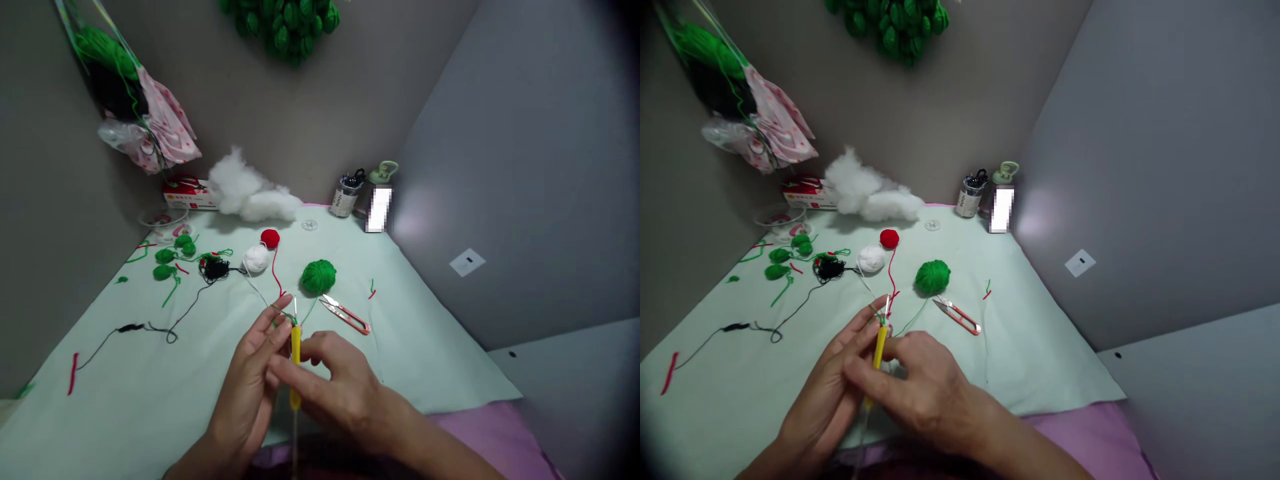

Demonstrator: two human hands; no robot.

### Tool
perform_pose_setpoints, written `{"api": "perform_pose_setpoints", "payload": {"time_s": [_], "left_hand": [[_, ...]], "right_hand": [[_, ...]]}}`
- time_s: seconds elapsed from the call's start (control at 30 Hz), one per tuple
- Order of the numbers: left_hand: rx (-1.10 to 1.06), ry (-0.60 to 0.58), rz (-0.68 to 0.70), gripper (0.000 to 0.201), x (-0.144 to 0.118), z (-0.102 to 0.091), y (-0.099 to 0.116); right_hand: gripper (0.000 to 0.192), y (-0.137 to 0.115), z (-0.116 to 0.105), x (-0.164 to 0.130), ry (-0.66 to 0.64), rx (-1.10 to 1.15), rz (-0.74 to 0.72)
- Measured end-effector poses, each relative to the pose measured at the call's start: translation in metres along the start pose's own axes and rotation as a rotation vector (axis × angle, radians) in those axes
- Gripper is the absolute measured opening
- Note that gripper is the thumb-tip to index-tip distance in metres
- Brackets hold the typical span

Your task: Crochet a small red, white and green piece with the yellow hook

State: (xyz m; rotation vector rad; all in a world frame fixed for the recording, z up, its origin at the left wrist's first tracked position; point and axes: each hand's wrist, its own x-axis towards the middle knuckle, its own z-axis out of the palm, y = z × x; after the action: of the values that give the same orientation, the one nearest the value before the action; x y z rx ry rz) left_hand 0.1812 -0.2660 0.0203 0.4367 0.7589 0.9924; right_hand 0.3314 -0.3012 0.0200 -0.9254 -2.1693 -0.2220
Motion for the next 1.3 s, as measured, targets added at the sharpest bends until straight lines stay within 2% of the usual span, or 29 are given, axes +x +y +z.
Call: {"api": "perform_pose_setpoints", "payload": {"time_s": [0.1, 0.2, 0.27, 0.37, 0.53, 0.6, 0.67, 0.73, 0.87, 1.03, 1.2, 1.3], "left_hand": [[-0.015, -0.013, 0.012, 0.046, -0.002, -0.004, -0.004], [-0.044, 0.011, 0.017, 0.045, -0.002, -0.009, -0.002], [-0.046, 0.041, 0.018, 0.045, 0.000, -0.011, -0.001], [-0.046, 0.035, 0.018, 0.045, 0.003, -0.015, -0.002], [-0.011, 0.047, 0.012, 0.048, 0.003, -0.017, -0.005], [0.002, 0.063, 0.015, 0.051, 0.001, -0.015, -0.005], [0.014, 0.075, 0.040, 0.053, -0.002, -0.013, -0.003], [0.035, 0.074, 0.093, 0.053, -0.005, -0.012, -0.002], [0.080, 0.024, 0.199, 0.048, -0.009, -0.013, -0.005], [0.130, -0.031, 0.231, 0.048, -0.010, -0.019, -0.013], [0.191, -0.074, 0.255, 0.050, -0.012, -0.022, -0.018], [0.159, -0.088, 0.238, 0.050, -0.013, -0.021, -0.019]], "right_hand": [[0.046, 0.013, -0.003, 0.002, 0.049, 0.035, 0.027], [0.047, 0.037, -0.010, 0.006, 0.067, 0.086, 0.170], [0.046, 0.044, -0.011, 0.008, 0.068, 0.101, 0.209], [0.050, 0.033, -0.003, 0.010, 0.050, 0.074, 0.137], [0.038, -0.001, 0.024, 0.012, 0.021, 0.039, -0.035], [0.039, -0.006, 0.029, 0.011, 0.072, 0.041, -0.067], [0.040, -0.007, 0.029, 0.008, 0.160, 0.042, -0.040], [0.040, -0.007, 0.026, 0.004, 0.206, 0.042, 0.068], [0.038, -0.006, 0.019, -0.005, 0.205, 0.123, 0.248], [0.041, -0.012, 0.018, -0.017, 0.186, 0.248, 0.385], [0.046, -0.016, 0.024, -0.032, 0.249, 0.285, 0.419], [0.051, -0.015, 0.029, -0.041, 0.251, 0.158, 0.287]]}}
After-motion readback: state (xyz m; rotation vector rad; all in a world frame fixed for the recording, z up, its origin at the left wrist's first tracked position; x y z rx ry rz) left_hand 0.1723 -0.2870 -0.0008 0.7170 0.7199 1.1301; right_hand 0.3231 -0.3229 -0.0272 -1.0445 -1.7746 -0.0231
